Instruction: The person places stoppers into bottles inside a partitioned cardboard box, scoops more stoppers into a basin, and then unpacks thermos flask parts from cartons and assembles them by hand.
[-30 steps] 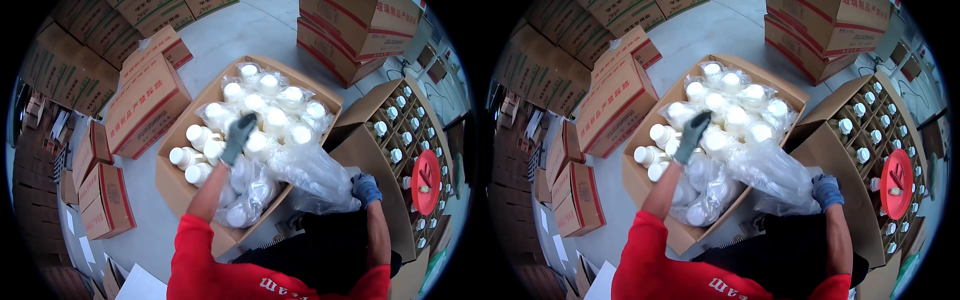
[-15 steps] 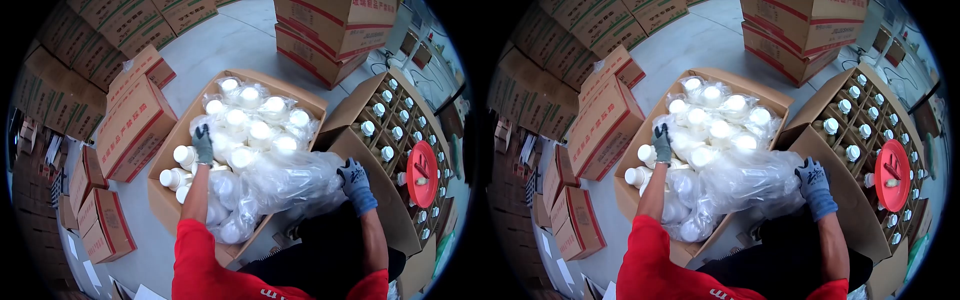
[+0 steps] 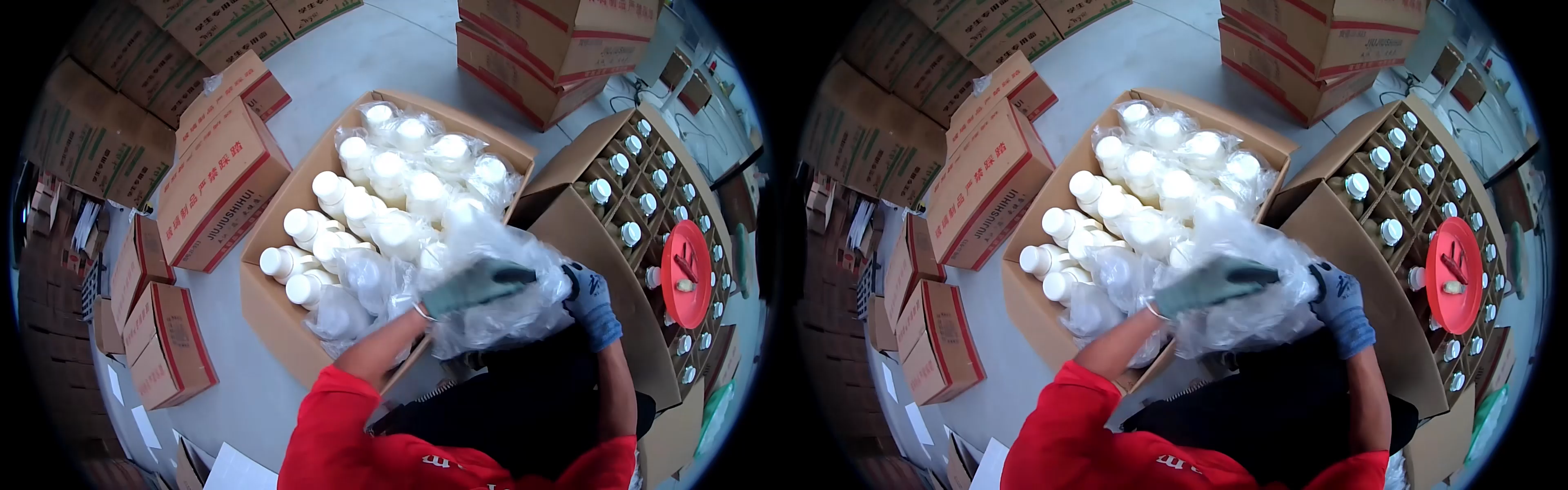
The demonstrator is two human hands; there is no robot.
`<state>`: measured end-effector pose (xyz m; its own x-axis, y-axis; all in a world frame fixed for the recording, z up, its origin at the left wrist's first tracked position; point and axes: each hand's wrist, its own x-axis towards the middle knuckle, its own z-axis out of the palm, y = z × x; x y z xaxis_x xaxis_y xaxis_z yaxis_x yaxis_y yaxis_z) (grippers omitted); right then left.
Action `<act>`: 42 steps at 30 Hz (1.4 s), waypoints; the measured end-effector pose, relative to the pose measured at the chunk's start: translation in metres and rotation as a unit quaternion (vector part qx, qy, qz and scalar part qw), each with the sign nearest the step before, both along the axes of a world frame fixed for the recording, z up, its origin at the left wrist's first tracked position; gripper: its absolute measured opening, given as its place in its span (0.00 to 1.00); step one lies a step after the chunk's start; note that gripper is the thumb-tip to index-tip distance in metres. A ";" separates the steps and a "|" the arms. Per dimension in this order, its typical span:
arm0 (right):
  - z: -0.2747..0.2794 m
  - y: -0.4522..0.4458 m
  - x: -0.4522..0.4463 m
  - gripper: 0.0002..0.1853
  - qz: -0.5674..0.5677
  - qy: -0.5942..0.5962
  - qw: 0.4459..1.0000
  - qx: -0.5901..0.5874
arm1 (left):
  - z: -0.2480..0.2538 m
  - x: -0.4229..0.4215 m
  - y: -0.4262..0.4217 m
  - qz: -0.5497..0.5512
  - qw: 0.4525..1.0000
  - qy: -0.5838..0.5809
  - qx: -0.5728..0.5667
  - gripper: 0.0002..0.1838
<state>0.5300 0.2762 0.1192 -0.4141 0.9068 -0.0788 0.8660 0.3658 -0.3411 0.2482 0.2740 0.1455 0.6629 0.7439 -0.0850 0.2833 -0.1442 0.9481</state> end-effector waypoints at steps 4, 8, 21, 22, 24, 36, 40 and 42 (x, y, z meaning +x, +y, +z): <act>-0.021 -0.021 0.047 0.19 -0.057 -0.151 0.974 -0.158 | -0.067 -0.089 0.036 0.349 0.860 0.256 0.271 0.33; -0.019 -0.020 0.038 0.17 -0.057 -0.139 0.979 -0.138 | -0.148 -0.117 0.023 0.300 0.766 0.508 0.255 0.39; 0.018 -0.016 0.009 0.19 -0.054 0.092 0.991 0.084 | -0.107 -0.078 0.060 0.148 0.744 -0.574 -0.309 0.16; 0.023 -0.014 0.007 0.22 -0.004 0.147 0.984 0.104 | -0.100 -0.030 0.048 0.386 0.814 -0.424 -0.094 0.17; 0.019 -0.015 -0.004 0.28 0.020 0.239 0.963 0.122 | -0.051 0.035 0.010 0.313 0.848 -0.384 -0.190 0.22; -0.023 -0.007 0.024 0.22 -0.061 -0.076 0.990 -0.105 | -0.075 -0.026 0.083 0.367 0.927 -0.048 -0.057 0.26; -0.023 0.002 0.014 0.21 -0.033 -0.106 0.990 -0.089 | -0.148 -0.073 0.125 0.445 0.832 0.320 0.084 0.69; -0.018 0.004 0.009 0.22 -0.050 -0.117 0.989 -0.076 | -0.182 -0.062 0.124 0.491 0.809 0.298 0.124 0.66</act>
